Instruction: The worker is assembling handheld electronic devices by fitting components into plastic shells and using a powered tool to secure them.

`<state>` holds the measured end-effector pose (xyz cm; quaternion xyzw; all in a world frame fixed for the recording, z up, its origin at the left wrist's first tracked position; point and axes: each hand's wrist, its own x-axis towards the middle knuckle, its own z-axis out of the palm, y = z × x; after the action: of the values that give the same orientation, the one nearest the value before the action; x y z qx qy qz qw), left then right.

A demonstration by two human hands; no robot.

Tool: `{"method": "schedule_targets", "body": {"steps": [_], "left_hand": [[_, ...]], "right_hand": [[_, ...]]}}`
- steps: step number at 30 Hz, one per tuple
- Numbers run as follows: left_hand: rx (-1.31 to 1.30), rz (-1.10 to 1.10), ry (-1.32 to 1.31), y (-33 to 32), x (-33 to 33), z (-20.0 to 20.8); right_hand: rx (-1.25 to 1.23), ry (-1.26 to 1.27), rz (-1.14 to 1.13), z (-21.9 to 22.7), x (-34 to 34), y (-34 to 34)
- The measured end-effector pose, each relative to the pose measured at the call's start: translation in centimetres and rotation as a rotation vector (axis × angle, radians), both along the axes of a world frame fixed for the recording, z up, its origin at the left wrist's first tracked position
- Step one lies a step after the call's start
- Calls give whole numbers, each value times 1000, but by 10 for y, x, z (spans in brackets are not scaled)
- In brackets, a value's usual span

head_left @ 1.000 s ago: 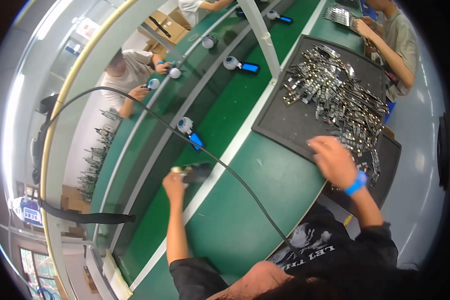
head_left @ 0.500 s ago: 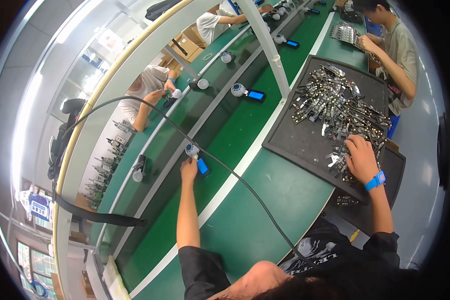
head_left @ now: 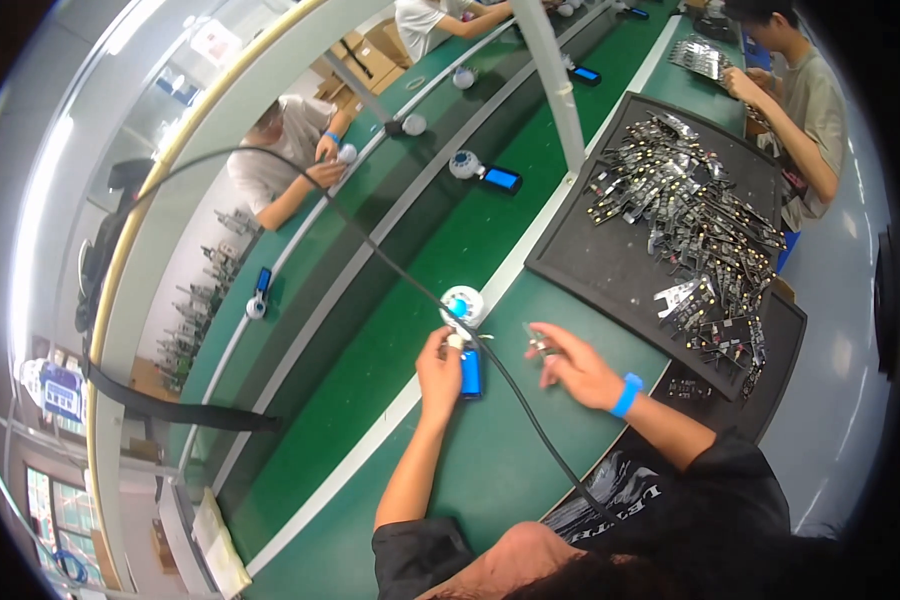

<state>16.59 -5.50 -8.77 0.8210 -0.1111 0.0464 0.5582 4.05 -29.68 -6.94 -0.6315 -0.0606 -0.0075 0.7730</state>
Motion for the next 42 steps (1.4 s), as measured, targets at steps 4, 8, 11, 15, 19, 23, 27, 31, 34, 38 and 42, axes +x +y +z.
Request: {"method": "schedule_targets", "body": {"steps": [4,8,11,15,19,23,27,31,34,38,42], "left_hand": [[128,-41,71,-2,-39,1],[40,-120,-45,-4,-46,6],[-66,-172,-75,-3,-47,7],[-127,-245,-10,3,-47,14],[-73,-286,-113,1,-52,23],[117,-284,-299,-1,-55,26],[375,-300,-611,1,-53,30],[426,-296,-734,-2,-51,33],[430,-307,-779,-2,-49,35],[445,-324,-765,-1,-49,37],[471,-335,-733,0,-50,38]], "right_hand": [[-66,44,87,-4,10,40],[-107,25,57,-16,12,48],[-39,32,61,-21,14,42],[-162,-38,28,-18,12,47],[-232,-119,78,-16,15,44],[-340,-186,49,-9,11,41],[-436,-360,45,-9,12,45],[-435,-326,72,-7,12,44],[-461,-349,60,-9,12,45],[-448,-338,62,-10,11,45],[-434,-353,54,-8,10,44]]}}
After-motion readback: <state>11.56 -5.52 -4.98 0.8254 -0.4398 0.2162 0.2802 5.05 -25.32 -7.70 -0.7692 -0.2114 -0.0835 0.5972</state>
